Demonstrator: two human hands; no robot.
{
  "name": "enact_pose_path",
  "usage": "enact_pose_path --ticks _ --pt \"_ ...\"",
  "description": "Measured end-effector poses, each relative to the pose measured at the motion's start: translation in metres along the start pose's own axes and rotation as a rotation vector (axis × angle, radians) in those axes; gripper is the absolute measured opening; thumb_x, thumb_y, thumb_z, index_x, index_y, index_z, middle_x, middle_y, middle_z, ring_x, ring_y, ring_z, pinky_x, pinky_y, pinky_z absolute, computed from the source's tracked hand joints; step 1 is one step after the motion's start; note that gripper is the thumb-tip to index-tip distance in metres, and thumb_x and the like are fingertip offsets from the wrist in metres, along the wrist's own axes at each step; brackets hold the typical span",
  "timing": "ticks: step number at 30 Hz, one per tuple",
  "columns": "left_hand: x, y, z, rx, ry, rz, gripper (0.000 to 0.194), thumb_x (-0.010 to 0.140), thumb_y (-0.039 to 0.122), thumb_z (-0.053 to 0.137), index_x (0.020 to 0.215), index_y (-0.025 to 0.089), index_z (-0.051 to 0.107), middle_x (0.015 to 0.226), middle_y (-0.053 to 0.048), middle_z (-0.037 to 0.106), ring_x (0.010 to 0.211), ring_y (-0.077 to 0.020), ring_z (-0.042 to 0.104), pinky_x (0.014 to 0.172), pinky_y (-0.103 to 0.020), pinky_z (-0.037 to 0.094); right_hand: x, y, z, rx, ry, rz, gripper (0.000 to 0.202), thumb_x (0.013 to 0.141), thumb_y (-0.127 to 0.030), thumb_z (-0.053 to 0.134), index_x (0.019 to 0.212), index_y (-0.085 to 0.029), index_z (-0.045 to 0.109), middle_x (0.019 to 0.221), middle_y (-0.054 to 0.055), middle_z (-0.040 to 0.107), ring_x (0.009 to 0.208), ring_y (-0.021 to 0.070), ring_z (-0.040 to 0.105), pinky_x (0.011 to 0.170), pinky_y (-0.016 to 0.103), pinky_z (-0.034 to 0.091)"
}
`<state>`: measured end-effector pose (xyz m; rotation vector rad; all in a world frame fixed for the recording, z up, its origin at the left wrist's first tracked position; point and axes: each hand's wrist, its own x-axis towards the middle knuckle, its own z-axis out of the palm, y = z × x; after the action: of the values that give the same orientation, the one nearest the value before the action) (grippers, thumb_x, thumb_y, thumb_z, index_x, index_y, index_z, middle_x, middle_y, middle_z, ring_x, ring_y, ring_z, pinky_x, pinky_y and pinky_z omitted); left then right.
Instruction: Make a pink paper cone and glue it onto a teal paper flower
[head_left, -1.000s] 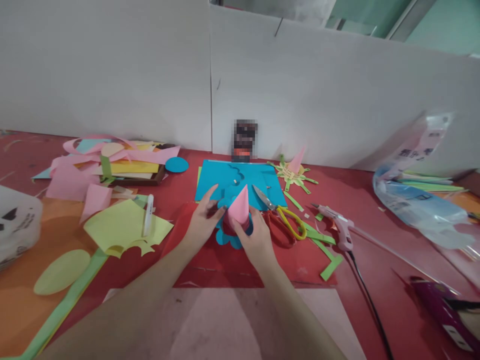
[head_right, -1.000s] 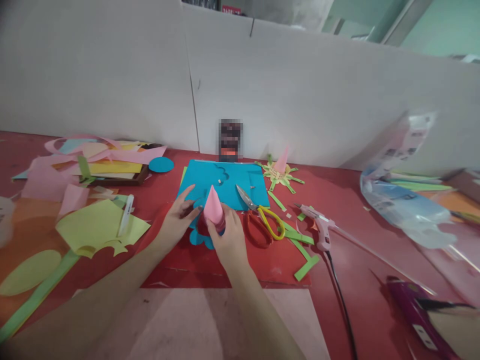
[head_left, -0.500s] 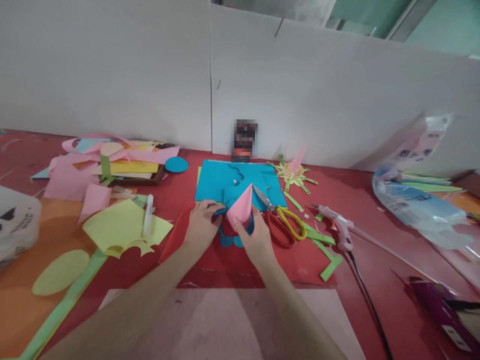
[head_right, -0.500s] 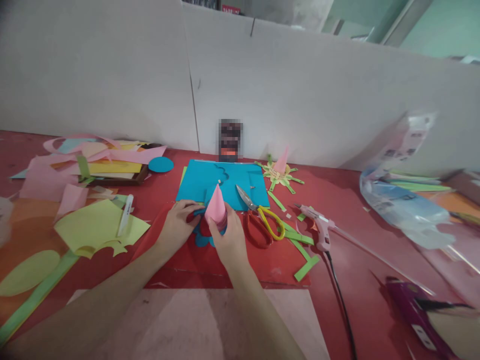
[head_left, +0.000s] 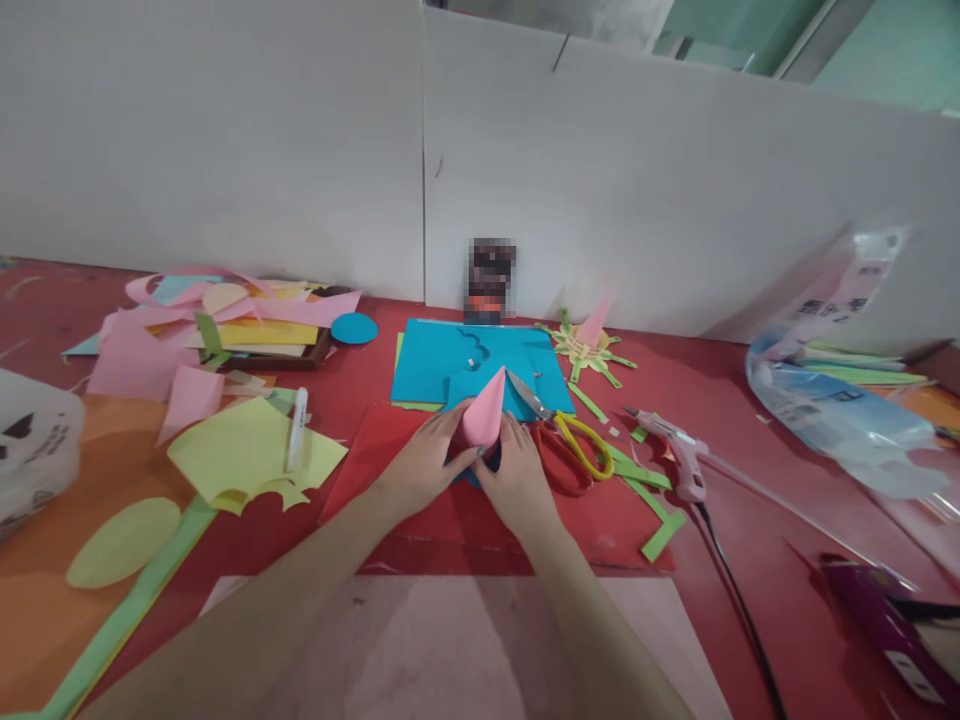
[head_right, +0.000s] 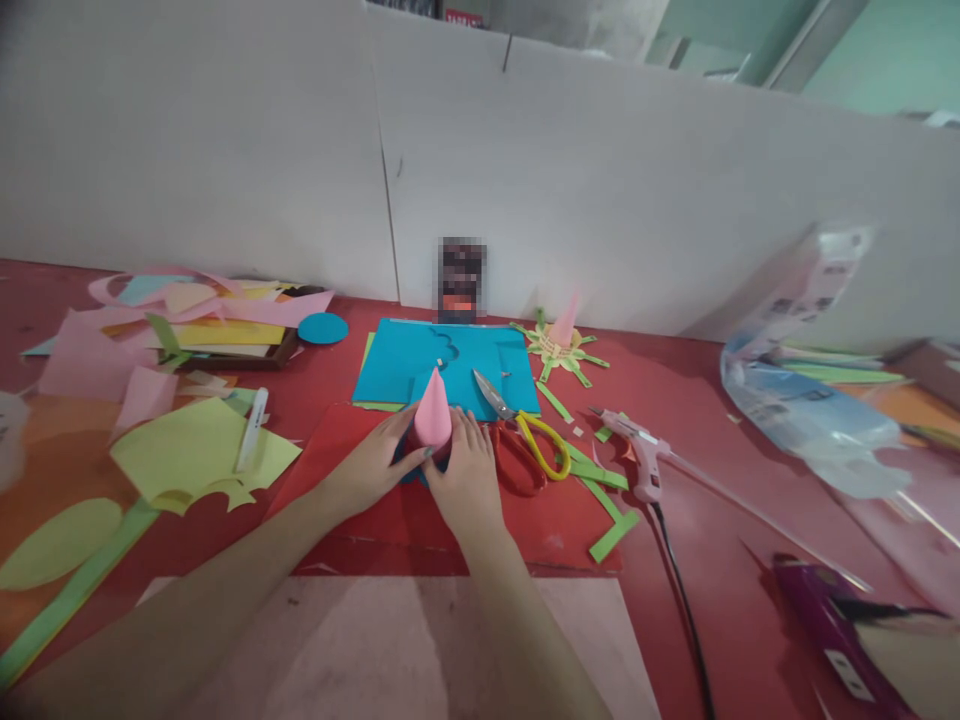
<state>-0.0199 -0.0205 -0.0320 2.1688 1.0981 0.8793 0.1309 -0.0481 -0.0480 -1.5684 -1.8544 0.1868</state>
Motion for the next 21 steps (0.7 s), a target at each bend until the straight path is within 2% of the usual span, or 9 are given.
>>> enact_pose_path --ticks 5,11,16,21 --pt "0.001 -0.004 0.002 0.022 -0.01 -0.025 0.062 0.081 0.042 0.049 0.135 0.022 0.028 0.136 -0.011 0.04 0.122 -0.0247 0.04 0.101 -0.042 0.034 0.0 -0.001 -0.003 0.048 -0.018 0.011 0.057 0.073 -0.029 0.054 0.126 -0.013 0.042 0.126 0.014 0.05 0.122 0.0303 0.039 0.101 0.051 0.03" --pt "0.001 -0.006 0.001 0.05 -0.035 -0.042 0.065 0.076 0.034 0.055 0.135 0.022 0.029 0.132 -0.011 0.044 0.118 -0.0271 0.043 0.096 -0.043 0.038 0.003 -0.006 -0.015 0.362 -0.04 0.169 0.066 0.066 -0.012 0.046 0.131 -0.017 0.035 0.13 0.01 0.046 0.121 0.0243 0.042 0.098 0.043 0.037" --pt "0.001 -0.01 0.003 0.05 -0.016 -0.045 0.067 0.073 0.031 0.059 0.134 0.022 0.031 0.133 -0.011 0.044 0.119 -0.0272 0.042 0.097 -0.045 0.036 0.003 0.0 -0.015 0.435 -0.007 0.255 0.064 0.061 -0.004 0.038 0.123 -0.02 0.046 0.121 0.006 0.055 0.115 0.0227 0.048 0.098 0.043 0.037" --pt "0.001 -0.003 0.001 -0.075 0.058 -0.063 0.062 0.074 0.029 0.057 0.131 0.022 0.035 0.137 -0.009 0.039 0.125 -0.0236 0.037 0.102 -0.041 0.033 0.004 0.012 -0.011 0.542 0.069 0.274 0.062 0.059 -0.004 0.033 0.116 -0.021 0.05 0.117 0.005 0.058 0.111 0.0203 0.052 0.096 0.042 0.04"
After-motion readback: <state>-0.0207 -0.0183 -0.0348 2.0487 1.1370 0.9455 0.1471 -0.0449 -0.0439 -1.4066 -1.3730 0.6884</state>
